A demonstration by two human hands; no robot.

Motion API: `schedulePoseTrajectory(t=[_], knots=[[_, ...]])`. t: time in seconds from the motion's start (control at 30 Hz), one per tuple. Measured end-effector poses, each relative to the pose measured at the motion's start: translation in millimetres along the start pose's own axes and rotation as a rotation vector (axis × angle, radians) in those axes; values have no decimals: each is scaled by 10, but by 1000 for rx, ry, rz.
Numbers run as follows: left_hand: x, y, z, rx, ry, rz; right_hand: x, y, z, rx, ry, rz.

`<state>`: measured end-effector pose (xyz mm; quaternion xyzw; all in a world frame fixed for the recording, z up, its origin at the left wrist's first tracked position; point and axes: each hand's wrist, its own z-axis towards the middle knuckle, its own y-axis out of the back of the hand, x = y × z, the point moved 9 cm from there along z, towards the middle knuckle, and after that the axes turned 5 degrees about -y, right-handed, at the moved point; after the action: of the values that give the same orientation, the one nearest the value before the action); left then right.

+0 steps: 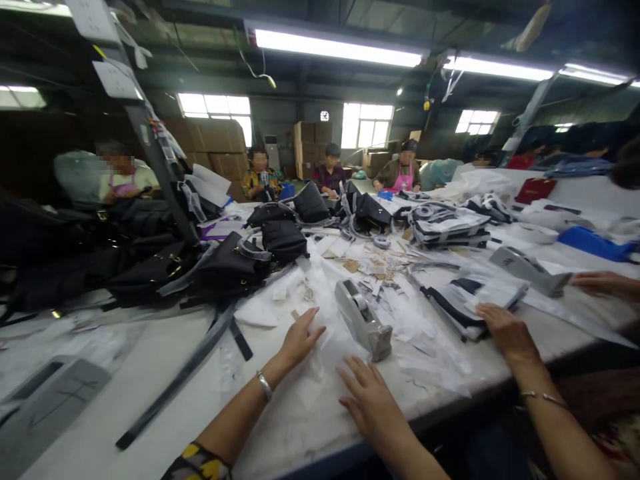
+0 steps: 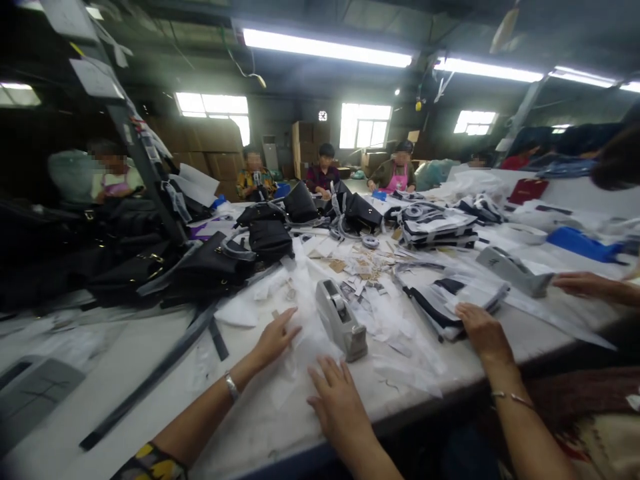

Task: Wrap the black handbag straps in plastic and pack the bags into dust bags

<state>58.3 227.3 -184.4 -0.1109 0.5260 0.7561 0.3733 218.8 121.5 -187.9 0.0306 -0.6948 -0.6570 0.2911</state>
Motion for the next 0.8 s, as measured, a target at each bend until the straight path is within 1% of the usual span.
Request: schedulePoseTrajectory(t=[0.07,0.1,0.2,0.27,0.3,0.33,0.37,0.43,0.5,0.57,0.63,0.67,0.73,0.8], knots=[[47,269,17,-34,-14,52,97,159,45,-57,67,55],[101,444,52,-50,-18,90,140,240,73,-75,96,97],[381,1080,254,-68,-12,256,246,438,216,-68,165,246],[623,1488,439,-30,-4,392,317,511,385,-32,196,307],[743,1645,534,11,-4,460,360,526,490,-9,212,316],[854,1752,622,72,-10,522,408,528,607,17,228,315],[953,1813,697,139,-21,578,458,515,730,48,243,305],[1103,1809,798,286,-57,664,559,456,983,124,270,279],[1197,1708,836,409,-95,724,633,397,1224,192,288,257],[1256,1603,843,488,-118,766,664,372,1441,233,300,241],[1300,1560,852,527,-120,792,648,390,1634,244,310,224],[1317,1571,864,535,-116,795,623,410,1722,245,314,217],[1340,1662,905,531,-101,779,555,463,1883,242,324,211],[1349,1840,976,489,-80,743,479,533,2036,227,333,221]])
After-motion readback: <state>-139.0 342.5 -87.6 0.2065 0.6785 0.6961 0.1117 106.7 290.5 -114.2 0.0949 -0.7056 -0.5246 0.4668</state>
